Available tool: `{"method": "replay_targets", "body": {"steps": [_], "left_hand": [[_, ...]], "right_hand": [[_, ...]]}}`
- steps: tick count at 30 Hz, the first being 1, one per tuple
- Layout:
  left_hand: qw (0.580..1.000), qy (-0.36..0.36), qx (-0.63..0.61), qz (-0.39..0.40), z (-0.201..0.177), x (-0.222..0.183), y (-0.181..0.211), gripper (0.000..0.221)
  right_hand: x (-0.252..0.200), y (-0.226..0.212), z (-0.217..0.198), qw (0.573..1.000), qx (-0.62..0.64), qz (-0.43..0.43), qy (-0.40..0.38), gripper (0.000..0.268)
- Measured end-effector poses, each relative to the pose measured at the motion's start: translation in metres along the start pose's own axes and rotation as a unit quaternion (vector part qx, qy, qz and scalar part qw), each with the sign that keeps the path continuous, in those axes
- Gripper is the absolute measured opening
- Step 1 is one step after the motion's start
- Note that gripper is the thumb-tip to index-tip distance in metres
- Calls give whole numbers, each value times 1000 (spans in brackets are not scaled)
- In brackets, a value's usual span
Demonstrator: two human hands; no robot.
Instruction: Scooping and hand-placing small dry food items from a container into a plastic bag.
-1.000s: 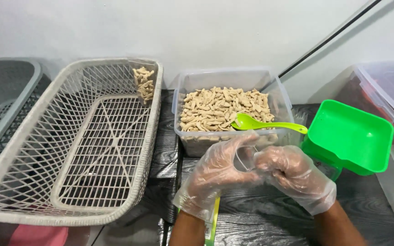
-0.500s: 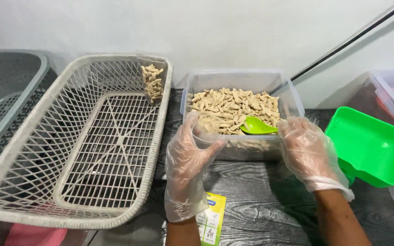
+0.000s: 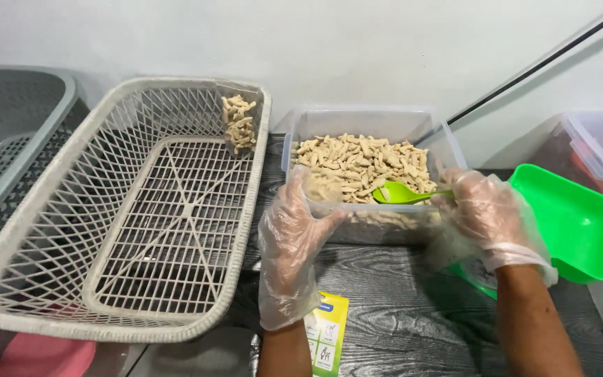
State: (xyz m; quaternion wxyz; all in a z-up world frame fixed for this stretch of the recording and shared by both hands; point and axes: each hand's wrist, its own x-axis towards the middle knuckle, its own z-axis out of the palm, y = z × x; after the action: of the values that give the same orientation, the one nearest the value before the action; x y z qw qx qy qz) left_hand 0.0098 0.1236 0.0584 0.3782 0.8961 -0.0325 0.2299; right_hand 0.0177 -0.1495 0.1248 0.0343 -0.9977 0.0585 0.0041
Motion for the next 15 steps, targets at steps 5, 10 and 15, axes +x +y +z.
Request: {"method": "replay_targets", "body": {"steps": [5,10,15], "left_hand": [[996,-1,84,11,14,3,-20,96],[997,-37,58,-47,5,5,-7,103],[997,-33,65,-38,4,7,-6,105]], "right_hand": [[33,13,50,900,353,-61,248,17],[31,-24,61,779,590,-37,210,12],[41,-33,84,779,586,-74,211,20]]}}
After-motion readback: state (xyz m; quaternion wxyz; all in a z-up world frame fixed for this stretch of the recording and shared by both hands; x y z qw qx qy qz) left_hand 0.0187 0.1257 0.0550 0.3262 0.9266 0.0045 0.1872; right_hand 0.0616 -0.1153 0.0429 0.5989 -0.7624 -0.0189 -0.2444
